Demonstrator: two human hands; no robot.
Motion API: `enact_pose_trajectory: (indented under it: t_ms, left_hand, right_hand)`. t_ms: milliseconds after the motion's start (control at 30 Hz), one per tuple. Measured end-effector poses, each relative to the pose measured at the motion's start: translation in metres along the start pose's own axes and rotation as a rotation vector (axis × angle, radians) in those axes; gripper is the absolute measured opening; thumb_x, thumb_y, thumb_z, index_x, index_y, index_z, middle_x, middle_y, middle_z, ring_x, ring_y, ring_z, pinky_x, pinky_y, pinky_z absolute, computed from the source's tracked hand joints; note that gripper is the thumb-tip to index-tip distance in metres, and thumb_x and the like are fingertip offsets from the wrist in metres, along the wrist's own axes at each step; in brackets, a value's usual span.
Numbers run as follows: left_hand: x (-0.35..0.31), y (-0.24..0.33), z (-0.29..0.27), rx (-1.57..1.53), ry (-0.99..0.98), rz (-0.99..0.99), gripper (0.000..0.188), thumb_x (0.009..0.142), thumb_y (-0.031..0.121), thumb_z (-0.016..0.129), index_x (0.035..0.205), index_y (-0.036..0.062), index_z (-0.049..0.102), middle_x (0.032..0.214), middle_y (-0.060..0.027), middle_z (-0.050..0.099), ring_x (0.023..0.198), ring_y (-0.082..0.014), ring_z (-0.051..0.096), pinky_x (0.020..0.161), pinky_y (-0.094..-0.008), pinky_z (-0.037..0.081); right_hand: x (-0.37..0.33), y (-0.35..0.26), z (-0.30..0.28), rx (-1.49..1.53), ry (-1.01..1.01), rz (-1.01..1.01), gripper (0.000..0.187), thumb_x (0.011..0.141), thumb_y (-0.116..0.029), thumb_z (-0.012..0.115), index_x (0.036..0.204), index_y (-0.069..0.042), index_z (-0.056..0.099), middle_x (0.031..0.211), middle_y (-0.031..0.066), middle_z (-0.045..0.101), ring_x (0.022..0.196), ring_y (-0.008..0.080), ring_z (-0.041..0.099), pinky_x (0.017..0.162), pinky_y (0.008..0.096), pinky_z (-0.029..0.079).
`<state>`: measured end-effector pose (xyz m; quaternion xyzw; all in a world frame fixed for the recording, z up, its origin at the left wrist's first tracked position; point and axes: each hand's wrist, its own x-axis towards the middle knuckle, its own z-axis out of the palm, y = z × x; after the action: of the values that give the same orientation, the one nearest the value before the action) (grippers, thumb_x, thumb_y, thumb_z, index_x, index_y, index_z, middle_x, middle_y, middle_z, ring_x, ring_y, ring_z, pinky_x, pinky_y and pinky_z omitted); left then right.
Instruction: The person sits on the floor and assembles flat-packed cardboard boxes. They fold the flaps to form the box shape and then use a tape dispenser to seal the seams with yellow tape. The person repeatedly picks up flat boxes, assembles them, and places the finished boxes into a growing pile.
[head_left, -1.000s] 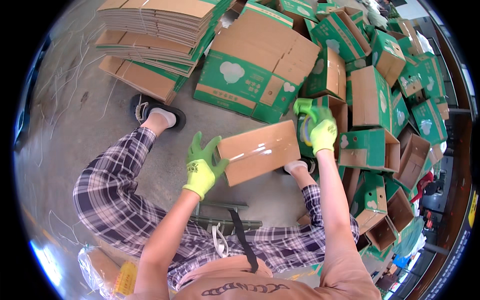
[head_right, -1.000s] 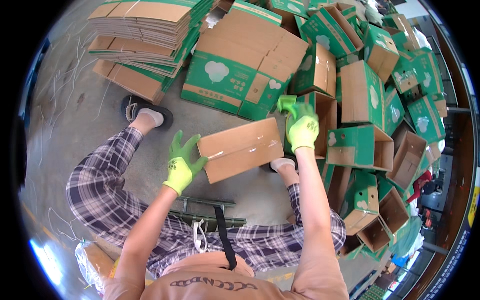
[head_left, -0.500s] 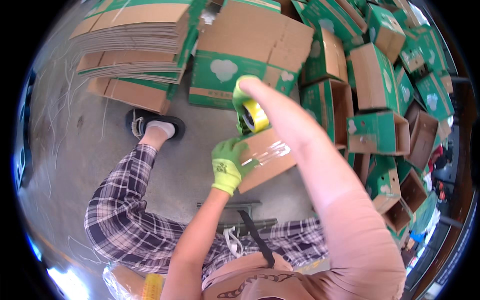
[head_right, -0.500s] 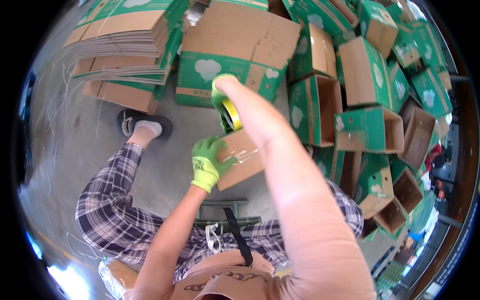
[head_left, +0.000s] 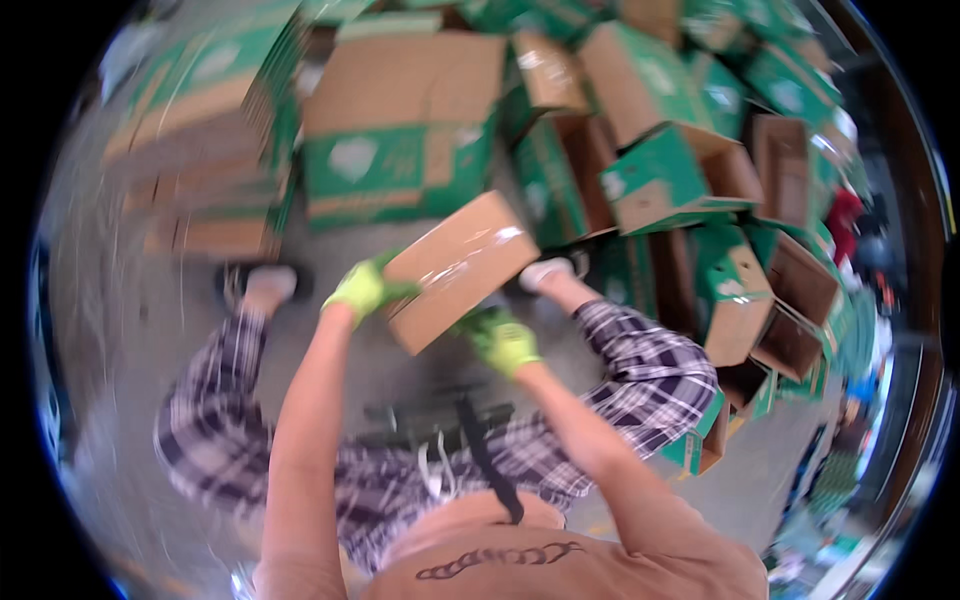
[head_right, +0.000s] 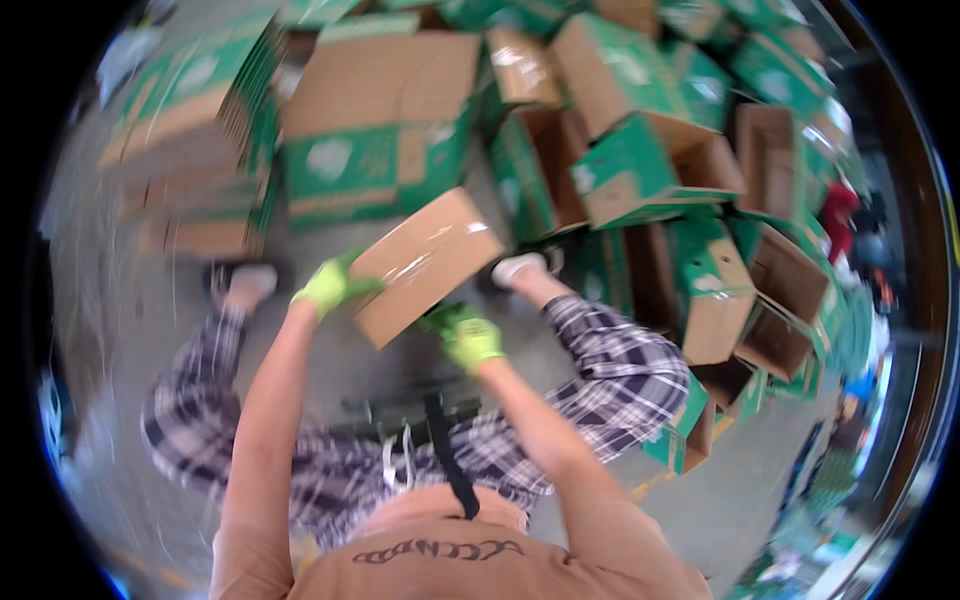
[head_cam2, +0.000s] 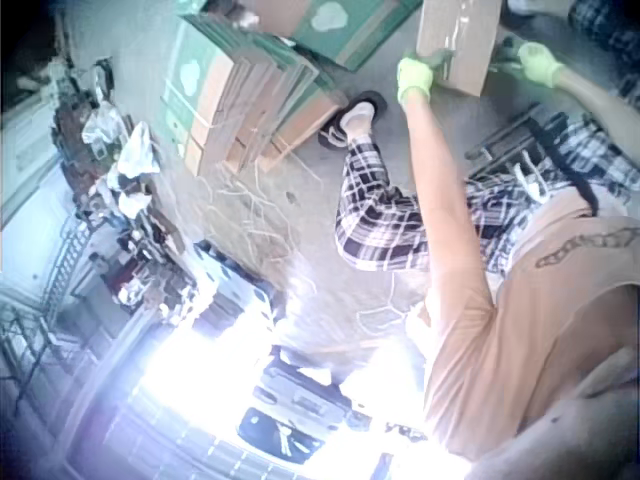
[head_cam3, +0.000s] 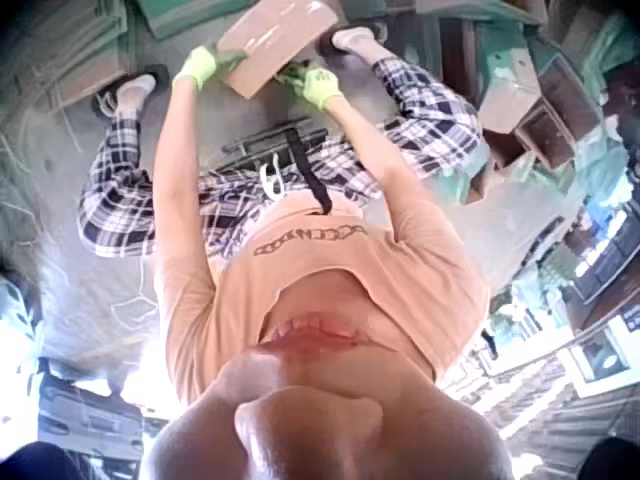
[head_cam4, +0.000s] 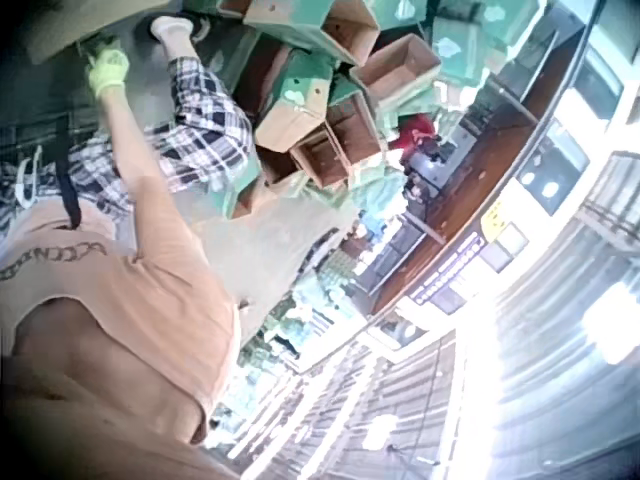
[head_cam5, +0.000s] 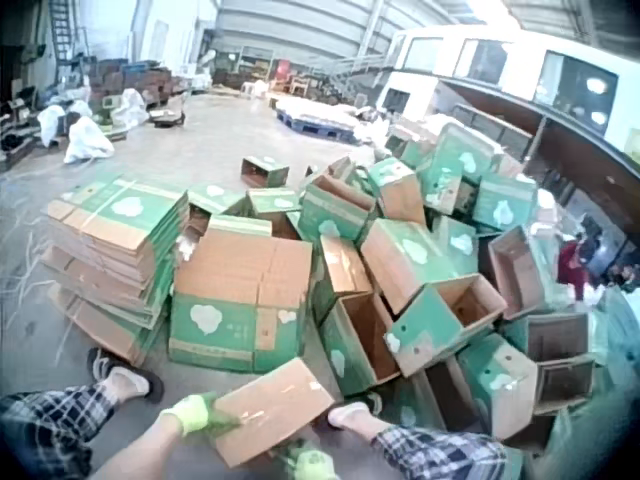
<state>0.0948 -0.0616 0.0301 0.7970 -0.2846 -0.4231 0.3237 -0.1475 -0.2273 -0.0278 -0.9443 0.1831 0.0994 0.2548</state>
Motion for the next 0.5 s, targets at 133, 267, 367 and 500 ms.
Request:
enact_pose_trajectory:
  t_ms: [133,267,367,500]
  left_hand:
    - [-0.036,0.000,0.009,-0.160,0.006,0.321,0.061,0.083,0.030,0.070,0.134,0.0008,0.051,0.125,-0.0198,0.060,0.114,-0.0262,0.059,0.096,-0.0405,0.046]
    - [-0.138,0.071,0.031,-0.210,0.177,0.501,0.067,0.075,0.000,0.075,0.136,-0.0021,0.048,0.145,-0.0171,0.045,0.132,-0.0325,0.044,0.110,-0.0432,0.035]
    - [-0.160,0.163,0.020,0.219,0.361,0.885,0.070,0.076,0.005,0.077,0.137,-0.0034,0.046,0.145,-0.0200,0.044,0.130,-0.0314,0.047,0.107,-0.0434,0.039]
    - [-0.152,0.245,0.036,-0.386,0.641,1.424,0.068,0.082,0.029,0.070,0.138,-0.0005,0.046,0.142,-0.0207,0.046,0.126,-0.0311,0.050,0.105,-0.0416,0.040]
  right_hand:
    - [0.036,-0.001,0.047,-0.178,-0.045,0.038,0.023,0.078,-0.019,0.054,0.092,-0.005,0.067,0.087,0.0205,0.065,0.075,0.0346,0.063,0.066,0.0465,0.050]
    - [-0.015,0.007,0.072,0.147,0.143,-0.057,0.030,0.088,-0.024,0.052,0.109,-0.009,0.067,0.109,0.0136,0.068,0.098,0.0311,0.065,0.085,0.0422,0.052]
    - [-0.073,-0.016,-0.072,0.266,0.326,0.040,0.033,0.091,-0.025,0.053,0.118,-0.008,0.063,0.111,0.0171,0.068,0.099,0.0353,0.065,0.085,0.0434,0.052]
    - [-0.124,0.012,-0.312,1.522,1.003,-0.247,0.044,0.097,-0.015,0.053,0.139,-0.005,0.045,0.126,0.0074,0.058,0.112,0.0173,0.057,0.093,0.0291,0.048]
